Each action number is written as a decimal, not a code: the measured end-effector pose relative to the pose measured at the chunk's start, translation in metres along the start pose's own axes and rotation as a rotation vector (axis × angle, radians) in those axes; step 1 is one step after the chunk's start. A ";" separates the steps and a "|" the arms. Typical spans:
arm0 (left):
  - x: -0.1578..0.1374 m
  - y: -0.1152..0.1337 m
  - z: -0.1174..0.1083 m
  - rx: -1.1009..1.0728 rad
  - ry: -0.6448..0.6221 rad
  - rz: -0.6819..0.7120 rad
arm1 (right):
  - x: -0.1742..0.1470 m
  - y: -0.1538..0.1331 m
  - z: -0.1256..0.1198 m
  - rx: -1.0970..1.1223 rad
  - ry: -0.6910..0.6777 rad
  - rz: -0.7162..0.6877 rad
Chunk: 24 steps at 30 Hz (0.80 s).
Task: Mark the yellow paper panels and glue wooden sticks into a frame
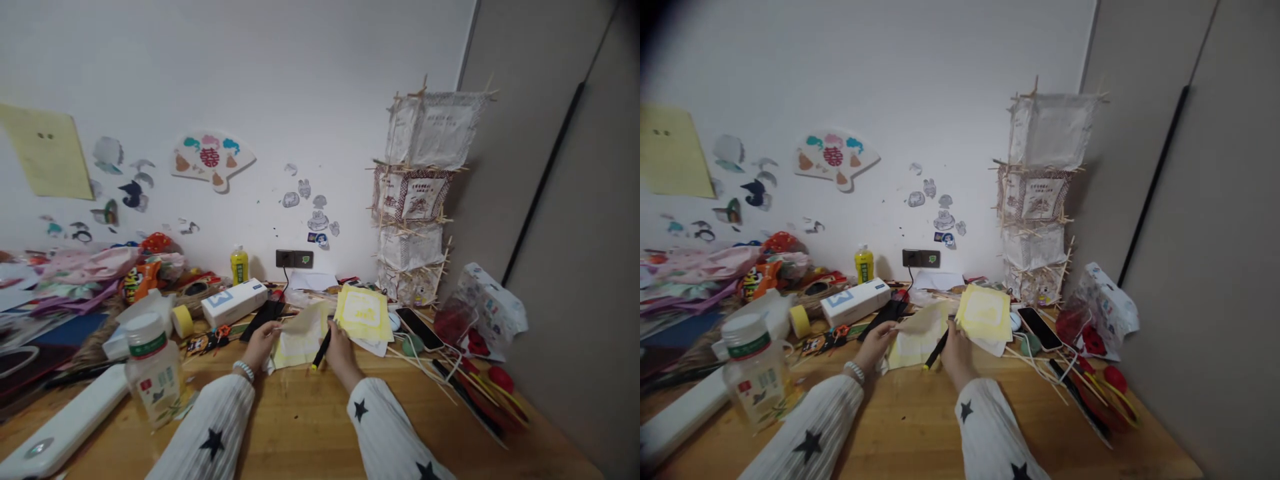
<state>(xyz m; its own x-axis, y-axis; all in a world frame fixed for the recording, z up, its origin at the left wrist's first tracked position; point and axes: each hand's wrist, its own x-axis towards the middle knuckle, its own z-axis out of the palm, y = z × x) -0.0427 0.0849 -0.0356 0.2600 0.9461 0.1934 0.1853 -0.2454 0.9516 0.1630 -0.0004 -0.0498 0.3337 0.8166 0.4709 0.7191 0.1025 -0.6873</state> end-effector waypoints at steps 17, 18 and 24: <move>0.014 -0.004 0.011 -0.030 -0.088 -0.062 | 0.014 0.011 -0.011 -0.054 0.213 -0.068; 0.015 -0.004 0.012 -0.015 -0.083 -0.071 | 0.014 0.010 -0.012 -0.085 0.214 -0.068; 0.015 -0.007 0.019 0.062 -0.028 -0.128 | 0.017 0.005 -0.016 -0.239 0.221 -0.039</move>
<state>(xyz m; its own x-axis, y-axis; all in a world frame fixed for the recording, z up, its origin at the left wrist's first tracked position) -0.0226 0.0964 -0.0436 0.2569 0.9643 0.0638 0.2770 -0.1367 0.9511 0.1821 0.0045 -0.0365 0.4083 0.6688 0.6213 0.8480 -0.0260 -0.5294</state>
